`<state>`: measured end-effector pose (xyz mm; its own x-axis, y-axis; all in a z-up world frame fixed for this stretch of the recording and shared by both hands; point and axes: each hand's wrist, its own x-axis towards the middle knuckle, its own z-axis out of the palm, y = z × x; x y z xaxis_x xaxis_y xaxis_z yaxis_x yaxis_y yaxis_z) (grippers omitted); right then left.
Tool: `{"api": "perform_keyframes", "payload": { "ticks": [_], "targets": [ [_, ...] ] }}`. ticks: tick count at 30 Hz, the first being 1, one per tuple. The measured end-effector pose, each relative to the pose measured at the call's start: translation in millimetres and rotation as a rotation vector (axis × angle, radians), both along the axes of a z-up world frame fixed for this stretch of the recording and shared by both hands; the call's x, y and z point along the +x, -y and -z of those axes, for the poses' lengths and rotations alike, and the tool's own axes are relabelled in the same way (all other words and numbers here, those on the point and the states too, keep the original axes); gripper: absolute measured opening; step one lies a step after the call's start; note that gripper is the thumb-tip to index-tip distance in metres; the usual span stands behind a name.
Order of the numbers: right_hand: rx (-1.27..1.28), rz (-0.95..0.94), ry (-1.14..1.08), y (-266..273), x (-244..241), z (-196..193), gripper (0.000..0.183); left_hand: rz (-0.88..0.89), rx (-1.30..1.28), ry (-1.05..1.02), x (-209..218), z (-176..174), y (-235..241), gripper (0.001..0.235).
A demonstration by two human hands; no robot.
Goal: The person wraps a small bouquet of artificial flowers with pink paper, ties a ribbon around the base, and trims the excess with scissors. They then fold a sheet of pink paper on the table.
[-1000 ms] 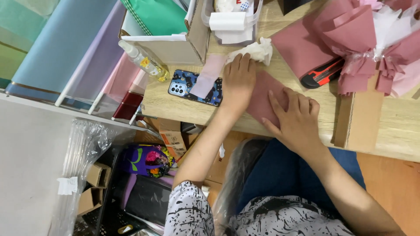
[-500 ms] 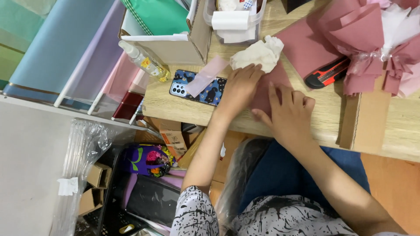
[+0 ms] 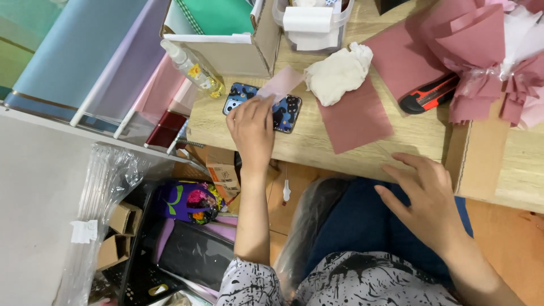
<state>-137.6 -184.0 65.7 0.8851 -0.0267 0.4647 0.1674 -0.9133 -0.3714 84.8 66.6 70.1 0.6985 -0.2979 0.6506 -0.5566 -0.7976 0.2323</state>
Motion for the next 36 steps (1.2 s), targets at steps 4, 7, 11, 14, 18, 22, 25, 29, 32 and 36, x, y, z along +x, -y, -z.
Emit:
{"api": "perform_keyframes", "payload": {
  "ticks": [4,7,11,14,18,22,25,29,32,36],
  "targets": [
    [0.049,-0.015,0.072,7.3,-10.9,-1.7,0.030,0.160,-0.126,0.213,-3.6,-0.3,20.6,0.024],
    [0.073,-0.001,0.096,9.2,-21.5,1.3,0.028,0.253,-0.171,0.250,-16.0,-6.4,62.0,0.032],
    [0.070,-0.021,0.021,6.4,-32.0,-0.5,0.028,0.346,-0.242,0.372,-2.5,-2.7,158.7,0.022],
    [0.113,-0.067,0.085,0.9,-42.9,-23.0,0.019,0.338,0.013,0.366,26.7,-17.0,209.8,0.019],
    [0.154,0.086,0.177,46.7,-68.1,-12.6,0.016,0.164,0.053,0.567,66.6,13.1,257.0,0.013],
    [0.038,0.391,0.232,118.5,-59.2,6.6,0.012,0.361,0.095,0.212,52.7,21.2,255.0,0.043],
    [-0.159,0.422,0.154,151.3,-32.0,14.3,0.036,0.450,0.006,0.021,14.7,6.2,229.3,0.039],
    [-0.232,0.480,-0.024,166.7,1.1,21.5,0.063,0.544,-0.206,-0.158,-55.5,-22.2,181.6,0.028],
    [-0.188,0.534,0.056,172.5,-7.8,40.6,0.033,0.558,-0.240,-0.320,-86.4,-3.3,157.0,0.020],
    [-0.280,0.628,0.093,183.2,-41.8,59.2,0.032,0.535,-0.272,-0.276,-90.2,1.8,145.7,0.016]
  ]
}}
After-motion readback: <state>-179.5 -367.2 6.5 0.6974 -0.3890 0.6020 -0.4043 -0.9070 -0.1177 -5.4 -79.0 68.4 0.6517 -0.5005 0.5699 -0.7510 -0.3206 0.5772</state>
